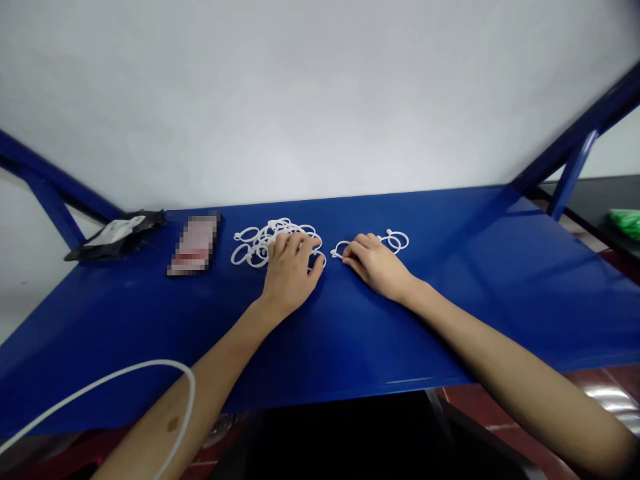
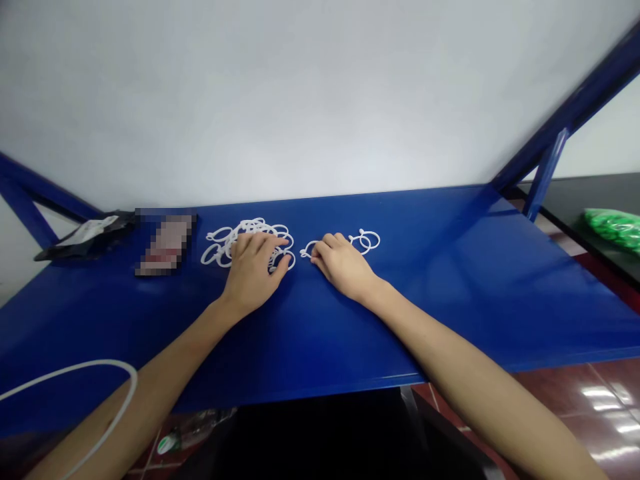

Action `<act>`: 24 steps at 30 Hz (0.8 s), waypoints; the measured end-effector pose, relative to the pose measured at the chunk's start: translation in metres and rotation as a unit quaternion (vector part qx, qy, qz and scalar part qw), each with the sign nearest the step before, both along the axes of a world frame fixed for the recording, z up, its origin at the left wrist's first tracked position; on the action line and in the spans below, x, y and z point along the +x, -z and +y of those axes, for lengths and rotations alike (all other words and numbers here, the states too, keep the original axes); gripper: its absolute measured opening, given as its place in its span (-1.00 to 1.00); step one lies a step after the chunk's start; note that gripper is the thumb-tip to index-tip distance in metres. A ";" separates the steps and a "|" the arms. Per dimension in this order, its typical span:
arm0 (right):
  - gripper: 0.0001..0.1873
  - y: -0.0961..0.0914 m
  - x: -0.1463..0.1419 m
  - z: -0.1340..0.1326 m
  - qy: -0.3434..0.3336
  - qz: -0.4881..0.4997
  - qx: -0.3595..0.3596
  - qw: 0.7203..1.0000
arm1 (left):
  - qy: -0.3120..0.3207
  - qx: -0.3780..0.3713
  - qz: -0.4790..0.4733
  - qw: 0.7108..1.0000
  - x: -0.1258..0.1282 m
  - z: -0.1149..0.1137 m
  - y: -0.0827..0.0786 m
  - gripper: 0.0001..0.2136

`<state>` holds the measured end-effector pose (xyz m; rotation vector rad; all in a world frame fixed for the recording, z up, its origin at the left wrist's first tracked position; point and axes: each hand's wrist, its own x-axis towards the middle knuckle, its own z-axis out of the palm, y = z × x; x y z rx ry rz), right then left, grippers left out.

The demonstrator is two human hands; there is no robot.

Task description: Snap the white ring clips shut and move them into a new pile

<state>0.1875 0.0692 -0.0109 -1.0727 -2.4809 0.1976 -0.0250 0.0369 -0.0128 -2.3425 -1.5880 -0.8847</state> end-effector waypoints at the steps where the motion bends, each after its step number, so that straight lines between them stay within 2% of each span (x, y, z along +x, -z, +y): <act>1: -0.86 -0.001 0.001 -0.002 -0.005 0.026 -0.015 1.000 | 0.003 0.002 -0.003 1.000 0.000 0.000 0.000 -0.81; 5: -0.86 -0.006 0.002 -0.010 -0.001 0.160 -0.074 0.984 | 0.032 0.009 -0.027 0.999 -0.003 -0.001 -0.001 -0.79; 8: -0.83 -0.010 0.001 -0.016 0.010 0.210 -0.072 0.975 | 0.078 0.011 -0.048 0.996 -0.006 -0.001 -0.003 -0.78; 14: -0.79 -0.016 -0.001 -0.022 -0.053 0.208 -0.074 0.974 | 0.159 0.015 -0.085 0.983 -0.009 0.001 -0.004 -0.80; 20: -0.83 -0.014 -0.001 -0.024 -0.095 0.221 -0.142 0.960 | 0.182 0.016 -0.120 0.976 -0.008 0.002 -0.005 -0.73; 24: -0.83 -0.013 0.001 -0.027 -0.118 0.223 -0.124 0.960 | 0.194 0.034 -0.127 0.972 -0.007 -0.001 -0.008 -0.74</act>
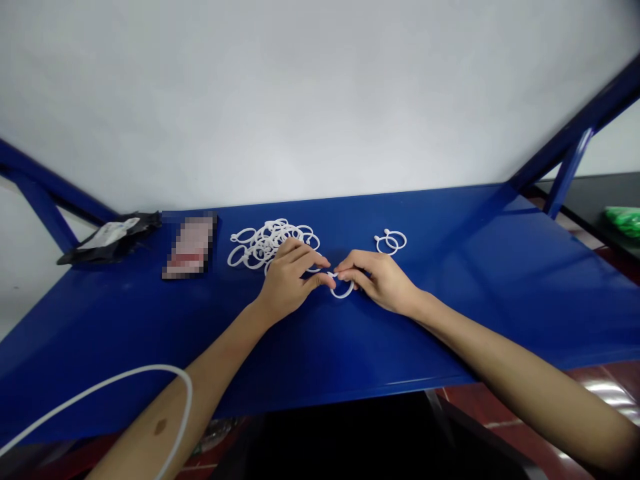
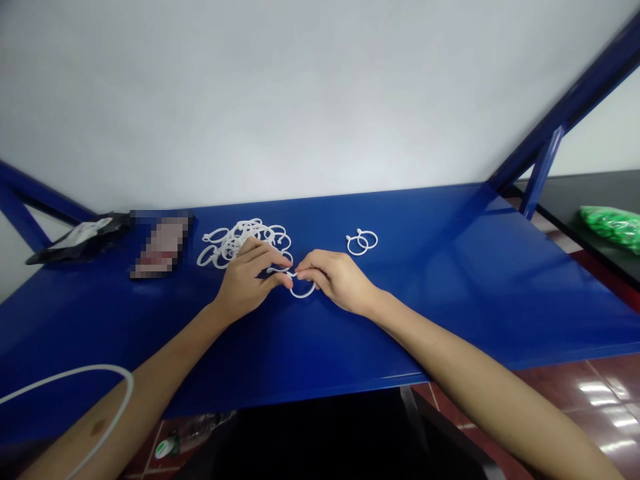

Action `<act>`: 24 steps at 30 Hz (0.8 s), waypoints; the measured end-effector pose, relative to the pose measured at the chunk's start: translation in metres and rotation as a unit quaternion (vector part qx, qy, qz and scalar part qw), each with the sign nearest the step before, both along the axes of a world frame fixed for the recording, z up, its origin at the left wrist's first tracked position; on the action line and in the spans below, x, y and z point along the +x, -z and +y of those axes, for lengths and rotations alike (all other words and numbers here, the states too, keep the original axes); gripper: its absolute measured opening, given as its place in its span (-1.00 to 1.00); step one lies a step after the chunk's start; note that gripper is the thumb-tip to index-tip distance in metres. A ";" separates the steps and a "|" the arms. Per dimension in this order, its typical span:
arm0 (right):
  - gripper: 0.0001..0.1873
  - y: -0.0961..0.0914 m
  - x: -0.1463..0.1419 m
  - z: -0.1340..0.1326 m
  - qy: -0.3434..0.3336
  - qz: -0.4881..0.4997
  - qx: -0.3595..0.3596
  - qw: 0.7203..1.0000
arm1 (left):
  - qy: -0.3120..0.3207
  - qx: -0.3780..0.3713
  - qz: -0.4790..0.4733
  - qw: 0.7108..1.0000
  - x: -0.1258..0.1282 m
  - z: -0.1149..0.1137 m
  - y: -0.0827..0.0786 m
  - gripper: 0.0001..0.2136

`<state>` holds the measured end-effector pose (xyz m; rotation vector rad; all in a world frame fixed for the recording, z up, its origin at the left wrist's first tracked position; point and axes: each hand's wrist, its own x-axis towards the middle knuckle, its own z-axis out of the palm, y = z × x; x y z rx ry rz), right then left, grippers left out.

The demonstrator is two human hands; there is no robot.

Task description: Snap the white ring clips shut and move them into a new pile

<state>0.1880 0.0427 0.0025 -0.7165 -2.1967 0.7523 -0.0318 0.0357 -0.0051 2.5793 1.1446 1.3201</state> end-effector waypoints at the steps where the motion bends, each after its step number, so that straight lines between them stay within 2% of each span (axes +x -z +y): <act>1: -0.82 0.000 0.001 -0.001 -0.006 -0.001 0.014 1.000 | -0.001 0.005 0.000 1.000 0.001 -0.002 0.000 -0.74; 6: -0.74 0.000 0.005 -0.007 -0.050 -0.044 0.071 0.995 | -0.020 0.002 0.019 1.000 0.005 -0.009 0.000 -0.72; 9: -0.72 -0.001 0.005 -0.006 -0.041 -0.068 0.080 0.994 | -0.031 0.001 0.030 0.999 0.004 -0.008 0.000 -0.73; 12: -0.73 -0.004 0.007 0.001 0.019 -0.079 0.098 0.992 | -0.059 0.002 0.062 0.996 -0.003 -0.002 -0.003 -0.74; 17: -0.74 -0.004 0.026 0.023 0.183 -0.126 0.137 0.965 | -0.095 -0.026 0.157 0.983 -0.021 0.006 -0.004 -0.61; 20: -0.75 0.001 0.040 0.035 0.253 -0.179 0.129 0.942 | -0.093 -0.043 0.209 0.972 -0.026 0.005 -0.002 -0.71; 24: -0.72 0.004 0.048 0.041 0.307 -0.262 0.144 0.904 | -0.081 -0.046 0.230 0.969 -0.023 0.002 -0.002 -0.90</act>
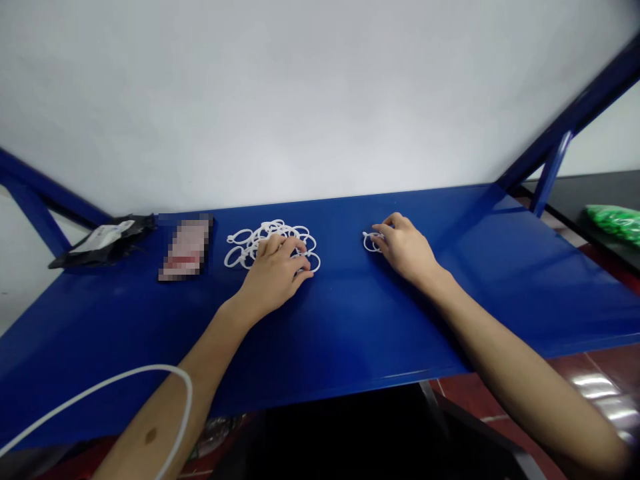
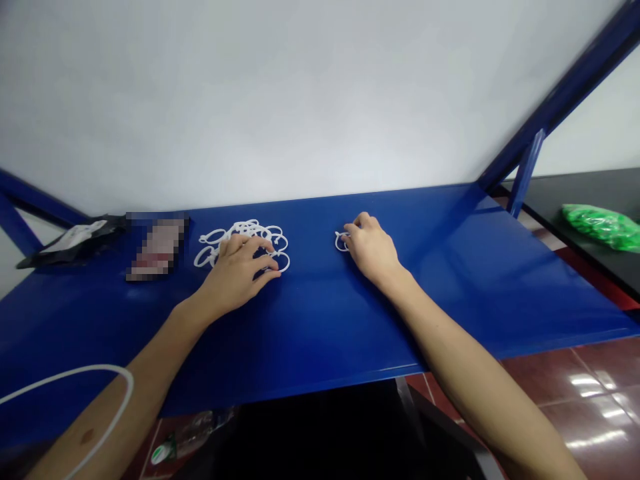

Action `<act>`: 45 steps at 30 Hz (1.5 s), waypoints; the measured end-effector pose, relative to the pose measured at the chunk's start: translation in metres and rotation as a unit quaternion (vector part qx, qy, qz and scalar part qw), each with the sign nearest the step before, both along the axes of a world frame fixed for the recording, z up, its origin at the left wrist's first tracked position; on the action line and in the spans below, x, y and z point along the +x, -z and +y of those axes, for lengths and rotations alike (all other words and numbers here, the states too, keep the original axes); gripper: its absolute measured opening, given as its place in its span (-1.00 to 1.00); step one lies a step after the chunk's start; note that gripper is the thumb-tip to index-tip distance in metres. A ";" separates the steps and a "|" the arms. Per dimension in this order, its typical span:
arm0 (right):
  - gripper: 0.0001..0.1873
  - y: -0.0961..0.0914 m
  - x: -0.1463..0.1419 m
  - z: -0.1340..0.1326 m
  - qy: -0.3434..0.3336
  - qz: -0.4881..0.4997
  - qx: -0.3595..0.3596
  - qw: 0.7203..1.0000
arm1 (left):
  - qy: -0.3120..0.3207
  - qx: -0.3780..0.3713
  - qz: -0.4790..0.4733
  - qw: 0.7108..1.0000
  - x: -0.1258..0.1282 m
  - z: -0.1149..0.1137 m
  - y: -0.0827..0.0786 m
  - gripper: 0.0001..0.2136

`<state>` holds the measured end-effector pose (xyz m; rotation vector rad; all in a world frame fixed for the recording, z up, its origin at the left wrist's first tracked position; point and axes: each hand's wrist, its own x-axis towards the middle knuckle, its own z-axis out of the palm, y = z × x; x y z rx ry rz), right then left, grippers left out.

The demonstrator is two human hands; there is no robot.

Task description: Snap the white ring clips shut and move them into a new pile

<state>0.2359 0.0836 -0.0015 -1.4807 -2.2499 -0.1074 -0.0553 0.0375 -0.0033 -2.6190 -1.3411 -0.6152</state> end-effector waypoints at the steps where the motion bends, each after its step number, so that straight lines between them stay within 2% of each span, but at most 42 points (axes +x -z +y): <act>1: -0.71 -0.001 -0.001 -0.001 0.006 -0.004 0.009 1.000 | 0.009 0.002 -0.002 1.000 0.002 -0.001 -0.001 -0.90; 3: -0.68 -0.004 -0.007 -0.006 -0.012 0.027 0.019 0.999 | 0.034 0.014 -0.015 0.999 0.007 -0.005 -0.005 -0.88; 5: -0.68 -0.008 -0.016 -0.013 -0.073 0.090 -0.001 0.993 | 0.061 0.031 -0.038 0.997 0.012 -0.008 -0.008 -0.85; 7: -0.69 -0.011 -0.027 -0.023 -0.151 0.152 -0.061 0.975 | 0.081 0.043 -0.055 0.994 0.017 -0.011 -0.009 -0.82; 9: -0.67 -0.011 -0.038 -0.032 -0.194 0.199 -0.128 0.952 | 0.097 0.049 -0.055 0.993 0.020 -0.013 -0.009 -0.81; 11: -0.67 -0.009 -0.045 -0.039 -0.207 0.235 -0.170 0.934 | 0.111 0.058 -0.050 0.991 0.022 -0.014 -0.007 -0.79; 14: -0.73 -0.005 -0.049 -0.043 -0.208 0.281 -0.194 0.917 | 0.117 0.065 -0.068 0.989 0.024 -0.014 -0.004 -0.75; 18: -0.77 -0.005 -0.048 -0.042 -0.190 0.374 -0.223 0.880 | 0.087 0.067 -0.139 0.984 0.024 -0.011 -0.002 -0.88; 20: -0.76 -0.006 -0.048 -0.042 -0.190 0.398 -0.233 0.867 | 0.073 0.076 -0.166 0.981 0.023 -0.010 -0.002 -0.83; 23: -0.77 -0.007 -0.050 -0.045 -0.196 0.395 -0.236 0.866 | 0.061 0.090 -0.182 0.977 0.021 -0.007 -0.002 -0.75; 30: -0.81 -0.005 -0.051 -0.048 -0.229 0.366 -0.262 0.863 | 0.058 0.134 -0.183 0.972 0.019 -0.004 -0.005 -0.77; 37: -0.82 -0.007 -0.046 -0.047 -0.286 0.304 -0.218 0.882 | 0.056 0.138 -0.142 0.979 0.023 -0.010 0.006 -0.85; 45: -0.82 -0.006 -0.050 -0.043 -0.232 0.332 -0.215 0.889 | 0.038 0.165 -0.156 0.973 0.024 -0.008 -0.002 -0.90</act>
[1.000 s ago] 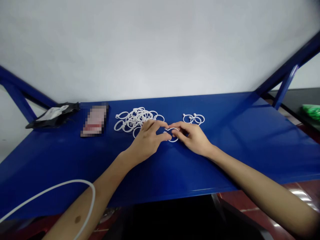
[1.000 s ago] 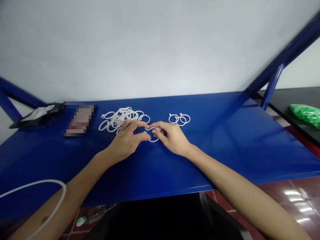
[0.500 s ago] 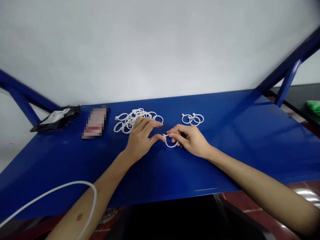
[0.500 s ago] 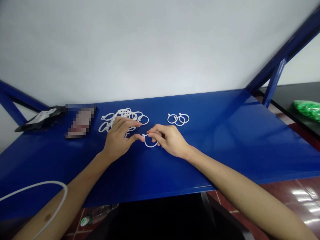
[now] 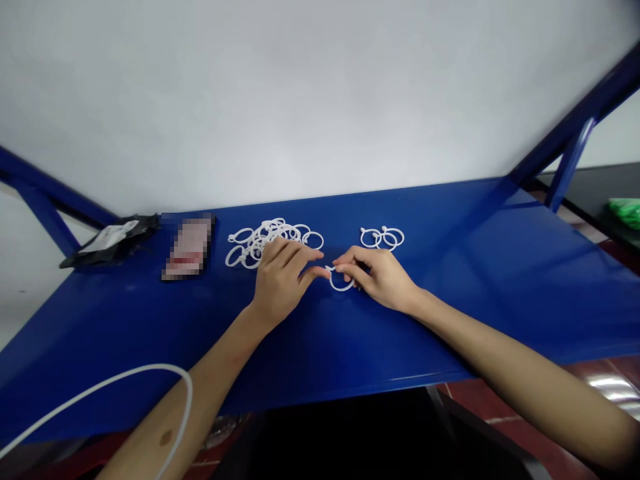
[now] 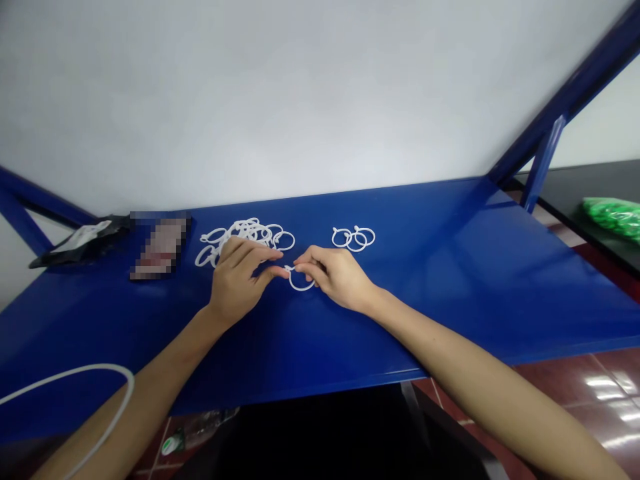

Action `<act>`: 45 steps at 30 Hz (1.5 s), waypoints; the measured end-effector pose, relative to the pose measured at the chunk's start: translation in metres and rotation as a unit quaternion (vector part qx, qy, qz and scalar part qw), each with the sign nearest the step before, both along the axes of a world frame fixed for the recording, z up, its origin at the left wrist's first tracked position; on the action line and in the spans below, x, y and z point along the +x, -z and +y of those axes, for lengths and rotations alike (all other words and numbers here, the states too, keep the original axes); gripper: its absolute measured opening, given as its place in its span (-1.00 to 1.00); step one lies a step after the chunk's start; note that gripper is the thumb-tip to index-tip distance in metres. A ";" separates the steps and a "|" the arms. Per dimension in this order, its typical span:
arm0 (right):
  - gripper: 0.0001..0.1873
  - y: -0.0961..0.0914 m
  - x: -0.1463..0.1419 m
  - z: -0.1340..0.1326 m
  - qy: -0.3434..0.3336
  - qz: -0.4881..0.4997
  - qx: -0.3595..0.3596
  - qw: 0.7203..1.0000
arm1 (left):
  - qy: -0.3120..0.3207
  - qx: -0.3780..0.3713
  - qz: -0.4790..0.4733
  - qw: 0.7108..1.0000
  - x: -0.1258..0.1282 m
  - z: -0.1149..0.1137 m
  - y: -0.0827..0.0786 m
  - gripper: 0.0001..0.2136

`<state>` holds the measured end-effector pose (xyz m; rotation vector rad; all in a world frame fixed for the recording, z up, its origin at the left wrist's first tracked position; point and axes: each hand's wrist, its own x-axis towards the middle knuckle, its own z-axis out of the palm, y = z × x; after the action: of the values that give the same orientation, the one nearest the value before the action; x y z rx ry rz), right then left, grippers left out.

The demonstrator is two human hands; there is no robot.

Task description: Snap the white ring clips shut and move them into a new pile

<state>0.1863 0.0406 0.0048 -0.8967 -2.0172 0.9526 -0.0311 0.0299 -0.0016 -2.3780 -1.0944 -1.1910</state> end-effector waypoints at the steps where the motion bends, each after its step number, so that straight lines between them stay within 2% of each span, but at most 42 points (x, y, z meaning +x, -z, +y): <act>1: -0.83 0.000 0.000 0.000 -0.004 0.000 -0.004 1.000 | -0.001 0.002 0.003 1.000 -0.001 0.001 -0.001 -0.89; 5: -0.81 -0.001 0.000 -0.002 -0.025 0.004 -0.010 1.000 | -0.009 0.005 0.013 1.000 -0.003 0.000 0.000 -0.90; 11: -0.80 -0.005 0.002 -0.006 -0.068 -0.029 0.043 0.996 | 0.006 0.018 0.009 1.000 0.000 -0.004 0.002 -0.89; 13: -0.79 -0.002 0.002 -0.002 -0.061 -0.041 0.058 0.996 | -0.004 0.006 0.014 1.000 0.000 -0.002 0.004 -0.90; 15: -0.77 0.003 0.003 0.007 -0.025 -0.067 0.098 0.993 | -0.033 -0.018 0.027 0.999 0.000 0.004 0.007 -0.88; 18: -0.74 0.010 0.013 0.024 0.065 -0.131 0.179 0.973 | -0.097 -0.067 0.069 0.991 -0.001 0.013 0.015 -0.71; 20: -0.73 0.014 0.024 0.035 0.126 -0.163 0.202 0.958 | -0.122 -0.091 0.095 0.984 -0.001 0.017 0.020 -0.73; 24: -0.72 0.014 0.042 0.046 0.200 -0.227 0.234 0.924 | -0.103 -0.110 0.099 0.984 -0.002 0.018 0.022 -0.93; 27: -0.70 0.009 0.040 0.044 0.224 -0.253 0.259 0.905 | -0.071 -0.097 0.091 0.989 0.000 0.014 0.016 -0.92; 29: -0.67 0.005 0.033 0.038 0.199 -0.222 0.252 0.921 | -0.047 -0.077 0.081 0.993 0.002 0.010 0.011 -0.89; 31: -0.67 0.002 0.025 0.029 0.139 -0.171 0.215 0.951 | -0.018 -0.058 0.065 0.996 0.003 0.005 0.007 -0.84; 34: -0.65 -0.002 0.016 0.016 0.061 -0.107 0.165 0.979 | 0.018 -0.075 0.041 0.996 0.005 -0.001 0.002 -0.82; 37: -0.64 -0.008 0.014 0.006 0.036 -0.082 0.206 0.974 | 0.043 -0.134 0.002 0.990 0.008 -0.004 0.000 -0.86; 41: -0.74 -0.014 0.016 0.003 -0.023 -0.120 0.283 0.951 | 0.055 -0.207 -0.069 0.974 0.012 -0.008 -0.004 -0.88; 45: -0.84 -0.012 0.013 0.001 -0.022 -0.106 0.260 0.960 | 0.068 -0.295 -0.126 0.945 0.014 -0.012 -0.008 -0.86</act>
<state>0.1997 0.0414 0.0170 -0.6798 -2.3183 0.3182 -0.0170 0.0177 0.0065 -2.8308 -1.5772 -1.3968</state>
